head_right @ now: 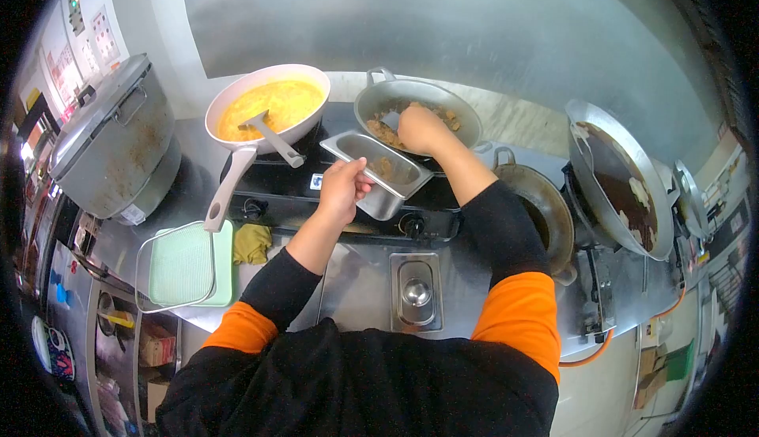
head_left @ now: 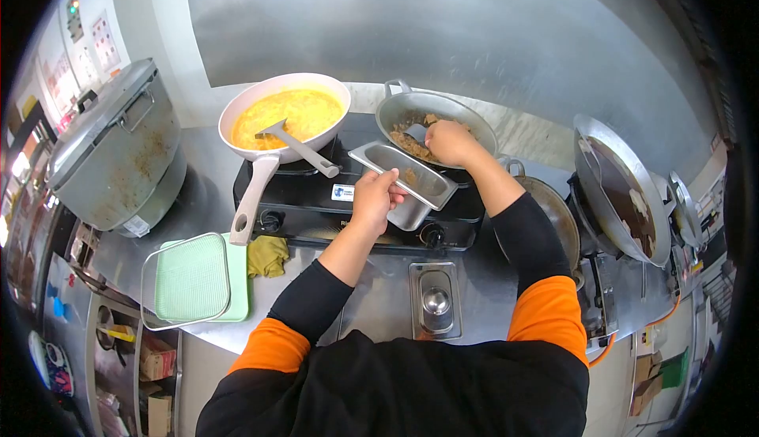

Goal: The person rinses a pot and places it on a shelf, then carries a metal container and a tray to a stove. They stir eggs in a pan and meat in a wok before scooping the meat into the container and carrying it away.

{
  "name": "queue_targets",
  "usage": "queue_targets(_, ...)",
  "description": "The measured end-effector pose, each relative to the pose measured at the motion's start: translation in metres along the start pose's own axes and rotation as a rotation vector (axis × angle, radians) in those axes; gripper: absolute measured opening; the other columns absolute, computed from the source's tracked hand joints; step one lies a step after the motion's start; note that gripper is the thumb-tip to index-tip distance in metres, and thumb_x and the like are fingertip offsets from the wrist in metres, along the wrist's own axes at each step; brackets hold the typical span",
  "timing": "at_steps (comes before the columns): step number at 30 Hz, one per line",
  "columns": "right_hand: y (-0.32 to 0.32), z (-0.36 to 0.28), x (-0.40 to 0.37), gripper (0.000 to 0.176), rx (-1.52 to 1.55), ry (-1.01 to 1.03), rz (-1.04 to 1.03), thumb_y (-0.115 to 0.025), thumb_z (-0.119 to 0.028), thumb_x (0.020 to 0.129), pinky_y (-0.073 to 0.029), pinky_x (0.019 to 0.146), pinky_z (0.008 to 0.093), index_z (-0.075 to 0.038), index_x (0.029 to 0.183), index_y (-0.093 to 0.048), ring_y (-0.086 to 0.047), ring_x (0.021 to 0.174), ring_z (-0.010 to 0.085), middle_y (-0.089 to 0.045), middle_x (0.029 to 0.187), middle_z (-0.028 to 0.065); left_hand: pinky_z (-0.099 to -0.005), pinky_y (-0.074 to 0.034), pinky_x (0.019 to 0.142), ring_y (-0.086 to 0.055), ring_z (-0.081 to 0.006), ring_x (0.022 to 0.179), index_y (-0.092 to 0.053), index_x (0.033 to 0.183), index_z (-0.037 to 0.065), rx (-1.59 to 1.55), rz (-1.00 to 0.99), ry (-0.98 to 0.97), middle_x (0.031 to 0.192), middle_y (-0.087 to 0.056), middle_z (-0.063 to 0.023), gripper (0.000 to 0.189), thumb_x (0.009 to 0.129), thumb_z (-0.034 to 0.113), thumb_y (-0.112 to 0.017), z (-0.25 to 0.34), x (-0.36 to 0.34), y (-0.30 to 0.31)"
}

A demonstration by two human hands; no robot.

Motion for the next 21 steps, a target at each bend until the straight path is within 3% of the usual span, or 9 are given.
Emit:
queue_targets(5,0.036,-0.020,-0.027,0.018,0.076,0.026,0.097,-0.048,-0.010,0.072,-0.043,0.071,0.0408,0.000,0.075,-0.062,-0.056,0.077,0.0344,-0.058,0.081,0.0205,-0.0200,-0.034,0.042,-0.048,-0.0095,0.046,-0.047,0.079,0.005,0.013,-0.002,0.000,0.061,-0.056,-0.0067,0.017,0.080,0.020,-0.053,0.000,-0.001,0.000)
queue_targets(14,0.065,-0.041,-0.050,0.019,0.049,0.075,0.188,-0.050,-0.014,0.072,-0.044,0.070,0.0395,-0.002,0.081,-0.062,-0.057,0.078,0.0338,-0.059,0.082,0.0195,-0.0203,-0.034,0.041,-0.048,-0.0098,0.046,-0.047,0.080,0.005,-0.008,0.005,0.011,0.061,-0.056,-0.0074,0.016,0.079,0.019,-0.053,-0.006,0.003,0.002)
queue_targets(17,0.055,-0.008,-0.037,0.019,-0.105,-0.150,0.076,-0.049,-0.012,0.072,-0.046,0.068,0.0388,-0.001,0.081,-0.062,-0.057,0.079,0.0336,-0.059,0.084,0.0198,-0.0202,-0.034,0.041,-0.048,-0.0097,0.046,-0.047,0.080,0.005,-0.016,-0.003,0.007,0.061,-0.056,-0.0073,0.015,0.079,0.019,-0.053,-0.007,0.002,0.001)
queue_targets(21,0.001,0.028,-0.019,0.018,-0.166,-0.148,0.002,-0.050,-0.014,0.073,-0.043,0.069,0.0400,-0.004,0.080,-0.062,-0.057,0.077,0.0330,-0.060,0.080,0.0173,-0.0197,-0.034,0.041,-0.048,-0.0094,0.046,-0.047,0.080,0.005,-0.015,-0.004,0.003,0.061,-0.056,-0.0069,0.015,0.079,0.019,-0.053,-0.006,-0.001,0.000)
Point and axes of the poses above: each hand's wrist, its own x-axis towards the middle knuckle, its own y-axis out of the back of the hand, z = x × y, the point moved 9 cm from there along x, towards the middle knuckle
